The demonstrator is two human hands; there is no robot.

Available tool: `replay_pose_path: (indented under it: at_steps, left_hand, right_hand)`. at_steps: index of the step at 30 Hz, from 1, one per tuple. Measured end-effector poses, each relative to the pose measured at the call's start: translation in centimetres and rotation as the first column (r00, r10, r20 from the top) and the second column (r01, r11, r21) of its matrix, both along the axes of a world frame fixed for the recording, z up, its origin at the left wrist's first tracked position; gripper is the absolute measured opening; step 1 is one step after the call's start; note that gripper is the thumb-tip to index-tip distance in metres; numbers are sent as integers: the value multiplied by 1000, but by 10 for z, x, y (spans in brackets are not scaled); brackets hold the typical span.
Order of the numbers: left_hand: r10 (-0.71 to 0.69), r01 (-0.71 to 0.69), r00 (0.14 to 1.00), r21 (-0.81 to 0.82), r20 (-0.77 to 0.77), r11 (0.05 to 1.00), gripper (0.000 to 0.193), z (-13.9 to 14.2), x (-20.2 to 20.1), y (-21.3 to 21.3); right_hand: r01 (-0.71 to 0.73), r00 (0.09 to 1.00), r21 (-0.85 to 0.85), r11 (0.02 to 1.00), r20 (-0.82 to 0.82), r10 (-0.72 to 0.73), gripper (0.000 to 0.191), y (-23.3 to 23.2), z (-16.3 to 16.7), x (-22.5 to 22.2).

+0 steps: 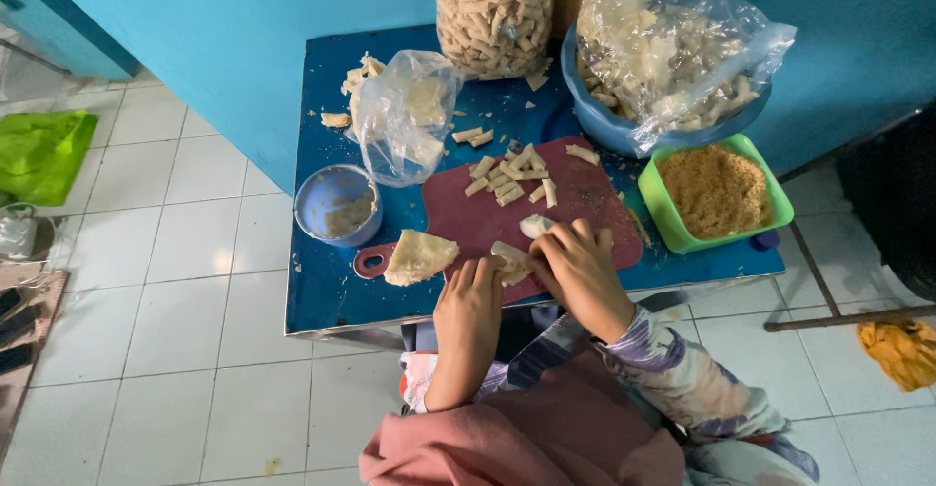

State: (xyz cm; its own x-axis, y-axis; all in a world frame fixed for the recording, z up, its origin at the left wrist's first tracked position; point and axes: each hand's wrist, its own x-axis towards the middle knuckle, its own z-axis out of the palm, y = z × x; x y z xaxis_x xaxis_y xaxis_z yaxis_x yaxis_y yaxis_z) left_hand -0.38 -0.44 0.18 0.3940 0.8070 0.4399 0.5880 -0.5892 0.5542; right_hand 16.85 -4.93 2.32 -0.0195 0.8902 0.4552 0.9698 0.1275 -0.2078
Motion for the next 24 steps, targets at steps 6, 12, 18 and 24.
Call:
replay_pose_path:
  at_steps: [6,12,18,24]
  left_hand:
    - [2,0,1000,68,-27,998,8,-1,3,1]
    - [3,-1,999,62,-36,998,11,-3,5,2]
    - [-17,17,1000,50,-5,999,11,-3,4,1]
    - [-14,13,1000,48,1,999,12,-5,4,3]
  right_hand:
    - [6,1000,-46,999,-13,-7,16,4,-3,-2]
    - [-12,998,-7,1000,56,13,20,5,0,-4]
    - [-88,994,-27,996,-66,86,24,7,5,-8]
    - [-195,943,2,981,-274,188,24,7,2,-9]
